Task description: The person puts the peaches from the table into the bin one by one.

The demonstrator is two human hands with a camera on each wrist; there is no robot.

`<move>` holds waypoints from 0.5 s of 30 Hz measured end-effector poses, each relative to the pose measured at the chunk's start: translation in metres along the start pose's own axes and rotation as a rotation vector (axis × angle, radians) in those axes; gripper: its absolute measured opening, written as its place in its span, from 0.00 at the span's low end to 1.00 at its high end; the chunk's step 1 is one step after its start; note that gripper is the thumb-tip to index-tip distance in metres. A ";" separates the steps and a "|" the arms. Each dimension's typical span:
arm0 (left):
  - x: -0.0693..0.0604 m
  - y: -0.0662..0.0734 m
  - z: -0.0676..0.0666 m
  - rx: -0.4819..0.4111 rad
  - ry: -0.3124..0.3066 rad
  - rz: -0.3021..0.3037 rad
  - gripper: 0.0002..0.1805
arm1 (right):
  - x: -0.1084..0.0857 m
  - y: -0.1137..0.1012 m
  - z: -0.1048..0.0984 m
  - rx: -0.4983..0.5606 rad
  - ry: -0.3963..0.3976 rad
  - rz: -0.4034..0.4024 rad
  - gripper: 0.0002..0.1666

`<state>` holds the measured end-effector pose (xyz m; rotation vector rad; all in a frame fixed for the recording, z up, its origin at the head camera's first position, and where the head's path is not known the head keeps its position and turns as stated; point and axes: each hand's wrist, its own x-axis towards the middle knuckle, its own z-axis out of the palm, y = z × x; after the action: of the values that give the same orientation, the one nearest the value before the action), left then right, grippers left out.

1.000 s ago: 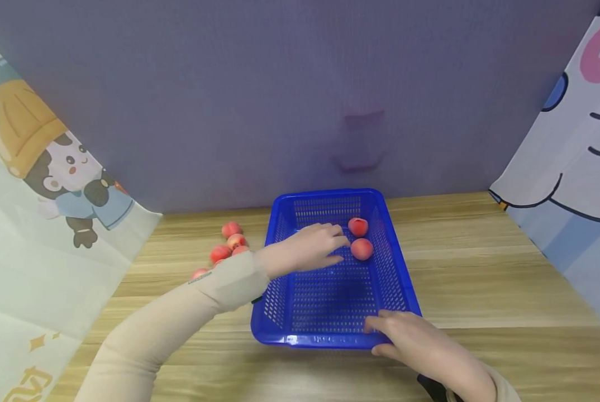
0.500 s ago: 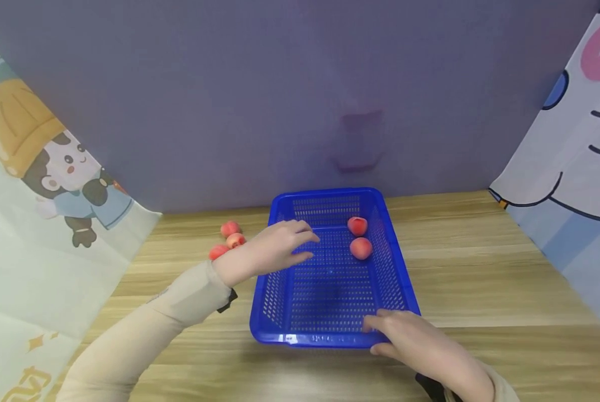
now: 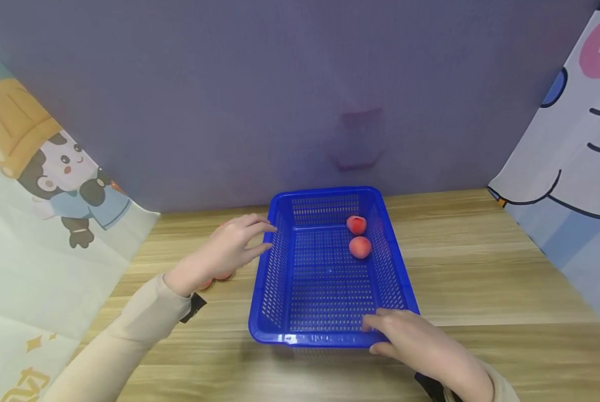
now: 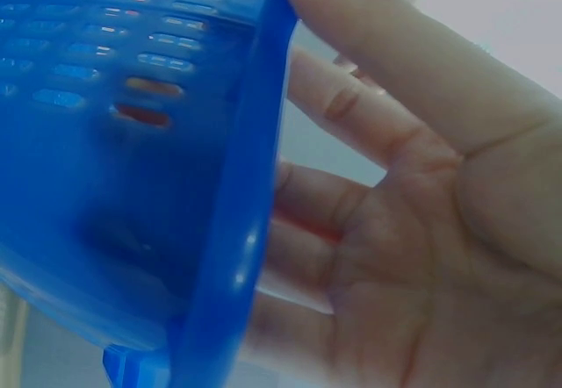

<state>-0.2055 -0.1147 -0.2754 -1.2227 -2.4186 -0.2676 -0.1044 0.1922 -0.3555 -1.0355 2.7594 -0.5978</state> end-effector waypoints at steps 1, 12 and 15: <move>-0.003 -0.002 0.000 -0.001 0.009 -0.011 0.13 | 0.000 0.000 0.000 -0.003 0.001 0.000 0.12; -0.038 -0.027 0.004 -0.044 0.071 -0.148 0.13 | 0.000 0.001 0.000 -0.011 -0.013 0.014 0.13; -0.050 -0.036 0.008 -0.043 0.087 -0.160 0.14 | 0.000 0.001 0.001 -0.002 -0.022 0.020 0.12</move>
<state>-0.2101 -0.1697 -0.3048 -1.0143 -2.4490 -0.4136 -0.1049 0.1927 -0.3564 -1.0081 2.7486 -0.5770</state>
